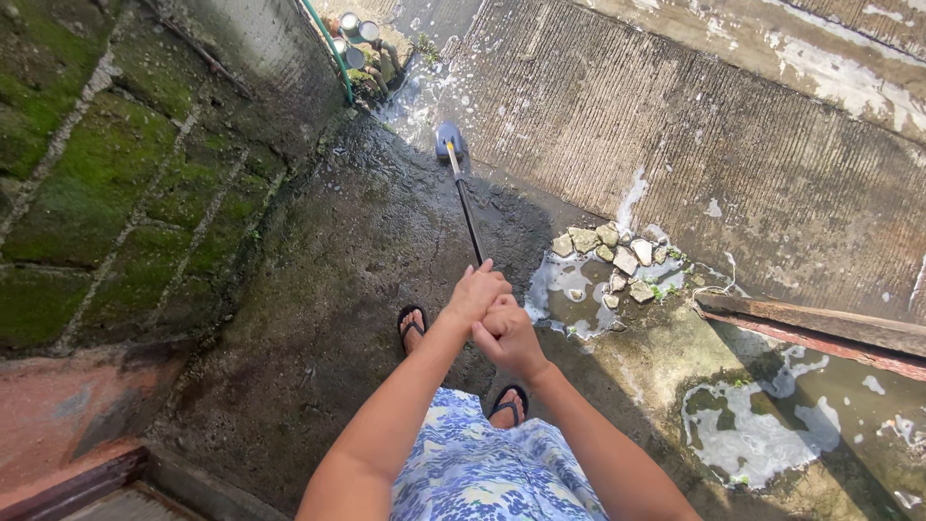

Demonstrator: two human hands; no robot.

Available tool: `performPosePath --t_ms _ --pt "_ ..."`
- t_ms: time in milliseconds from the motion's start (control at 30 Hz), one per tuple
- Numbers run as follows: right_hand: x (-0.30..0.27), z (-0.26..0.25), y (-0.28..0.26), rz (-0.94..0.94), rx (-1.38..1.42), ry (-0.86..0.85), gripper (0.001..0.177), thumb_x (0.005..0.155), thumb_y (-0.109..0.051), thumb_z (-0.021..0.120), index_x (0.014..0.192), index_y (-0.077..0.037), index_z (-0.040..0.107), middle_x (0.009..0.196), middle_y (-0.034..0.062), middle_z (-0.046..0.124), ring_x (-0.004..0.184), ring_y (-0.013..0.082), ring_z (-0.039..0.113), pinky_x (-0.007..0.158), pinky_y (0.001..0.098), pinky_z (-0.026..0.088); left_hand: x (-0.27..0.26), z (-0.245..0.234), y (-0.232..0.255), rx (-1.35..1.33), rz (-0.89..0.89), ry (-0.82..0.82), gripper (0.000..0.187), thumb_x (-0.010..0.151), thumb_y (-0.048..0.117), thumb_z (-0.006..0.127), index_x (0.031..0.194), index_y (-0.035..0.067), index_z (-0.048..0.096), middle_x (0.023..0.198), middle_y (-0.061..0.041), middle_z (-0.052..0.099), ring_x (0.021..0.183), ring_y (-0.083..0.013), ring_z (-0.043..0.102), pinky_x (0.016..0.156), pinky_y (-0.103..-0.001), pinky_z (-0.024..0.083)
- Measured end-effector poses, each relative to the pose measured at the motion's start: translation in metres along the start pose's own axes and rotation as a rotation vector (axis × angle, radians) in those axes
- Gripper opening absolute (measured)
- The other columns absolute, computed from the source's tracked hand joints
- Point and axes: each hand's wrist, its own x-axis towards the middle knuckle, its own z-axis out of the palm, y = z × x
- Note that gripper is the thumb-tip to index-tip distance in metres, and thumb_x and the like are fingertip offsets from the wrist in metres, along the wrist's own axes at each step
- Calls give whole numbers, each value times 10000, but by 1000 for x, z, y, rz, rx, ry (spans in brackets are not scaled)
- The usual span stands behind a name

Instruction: The person cleans the wet concrete ground by scrubbing it with a handled brush.

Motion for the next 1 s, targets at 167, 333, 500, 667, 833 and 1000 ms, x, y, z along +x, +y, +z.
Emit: performPosePath --t_ms 167,333,500,667,833,1000 --pt "10 34 4 70 -3 -48 347 809 -24 692 549 -51 464 535 64 463 540 250 450 767 350 458 -17 14 -33 -101 -45 103 103 757 128 706 851 116 748 1038 -98 698 1284 -431 536 1022 -488 433" --pt "73 90 45 31 -169 49 340 798 -28 686 557 -74 450 566 41 501 547 215 516 837 343 465 15 -8 -111 47 159 -9 85 765 102 684 841 87 718 875 -107 664 1005 -280 667 1262 -540 251" --pt "92 95 5 103 -145 87 369 785 -17 693 538 -62 423 530 49 457 504 222 472 796 347 470 -22 -63 -111 -166 268 167 49 740 65 665 788 67 664 862 -90 642 1000 -279 661 1269 -547 240" --pt "131 130 39 90 -209 48 345 727 -3 692 505 -60 435 514 60 475 497 234 484 775 357 464 -1 -63 -166 -231 307 179 59 761 50 658 808 82 671 904 -93 649 986 -280 664 1282 -560 232" --pt "209 128 69 61 -265 80 357 738 -1 698 505 -40 430 512 92 463 489 258 465 763 361 482 69 -105 -223 -60 278 54 59 723 114 690 774 103 719 896 -114 662 1108 -385 603 1157 -564 318" --pt "167 105 -4 105 -211 74 365 738 28 678 503 -48 409 483 73 412 469 232 442 744 358 487 18 -108 -156 -41 300 -134 115 860 196 677 876 100 739 979 -119 678 1197 -374 603 1275 -634 308"
